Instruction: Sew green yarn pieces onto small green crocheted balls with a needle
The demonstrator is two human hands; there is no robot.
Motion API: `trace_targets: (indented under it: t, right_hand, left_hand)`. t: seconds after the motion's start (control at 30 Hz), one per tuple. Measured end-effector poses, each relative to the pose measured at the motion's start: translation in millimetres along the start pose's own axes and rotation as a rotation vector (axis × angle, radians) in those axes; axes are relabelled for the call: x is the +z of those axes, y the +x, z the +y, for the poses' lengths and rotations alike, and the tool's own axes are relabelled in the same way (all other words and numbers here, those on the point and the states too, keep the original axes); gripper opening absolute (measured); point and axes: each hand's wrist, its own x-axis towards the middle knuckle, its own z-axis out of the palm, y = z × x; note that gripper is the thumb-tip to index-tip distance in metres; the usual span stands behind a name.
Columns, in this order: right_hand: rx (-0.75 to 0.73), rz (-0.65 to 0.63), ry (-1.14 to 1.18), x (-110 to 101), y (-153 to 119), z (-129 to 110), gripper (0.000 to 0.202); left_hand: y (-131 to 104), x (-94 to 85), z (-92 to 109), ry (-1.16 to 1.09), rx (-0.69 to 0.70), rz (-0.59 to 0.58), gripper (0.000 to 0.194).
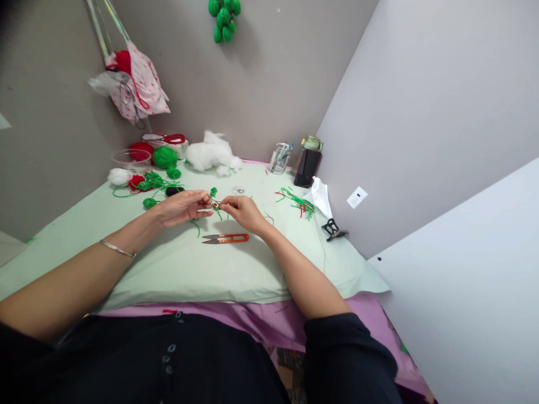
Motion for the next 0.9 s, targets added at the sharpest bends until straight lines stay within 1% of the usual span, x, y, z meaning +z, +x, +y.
trace_targets:
  t: [0.1,0.17,0.27,0.33,0.4,0.47,0.57,0.63,0.73,0.9]
  right_hand:
    - [-0.101,-0.017,-0.216,9,-2,-4,0.025]
    - [-0.156,-0.027,-0.315,14,-4,-5,0.025]
    - [-0.198,-0.039,-0.401,20,-5,-7,0.026]
    - [-0.204,-0.047,-0.424,21,-6,-8,0.026]
    - [-0.2,-0.05,-0.409,20,-6,-10,0.027]
    - [-0.18,-0.035,-0.343,16,-6,-12,0.026]
    - [-0.144,0.02,-0.237,7,-4,-12,0.025]
    - [-0.119,0.048,-0.201,2,-3,-11,0.025]
    - [-0.083,0.053,-0.165,-2,-2,-9,0.025]
    - [-0.049,0.042,-0.091,-2,-1,-9,0.024]
  left_hand:
    - [-1,2.2,1,0.007,0.016,0.063,0.018]
    - [-2,3.6,1,0.034,0.018,0.11,0.018]
    - [-1,6.6,-2,0.121,0.046,0.178,0.024]
    - [0,9.0,-5,0.234,0.086,0.229,0.029]
    - [1,11.1,-9,0.407,0.161,0.265,0.032]
    - [0,12.2,-11,0.597,0.276,0.271,0.031]
    - [-1,11.7,-13,0.818,0.423,0.223,0.027]
    - [-1,10.5,-13,0.907,0.461,0.189,0.023]
    - [0,9.3,-14,0.936,0.466,0.203,0.019]
    - [0,11.9,-9,0.866,0.457,0.306,0.025]
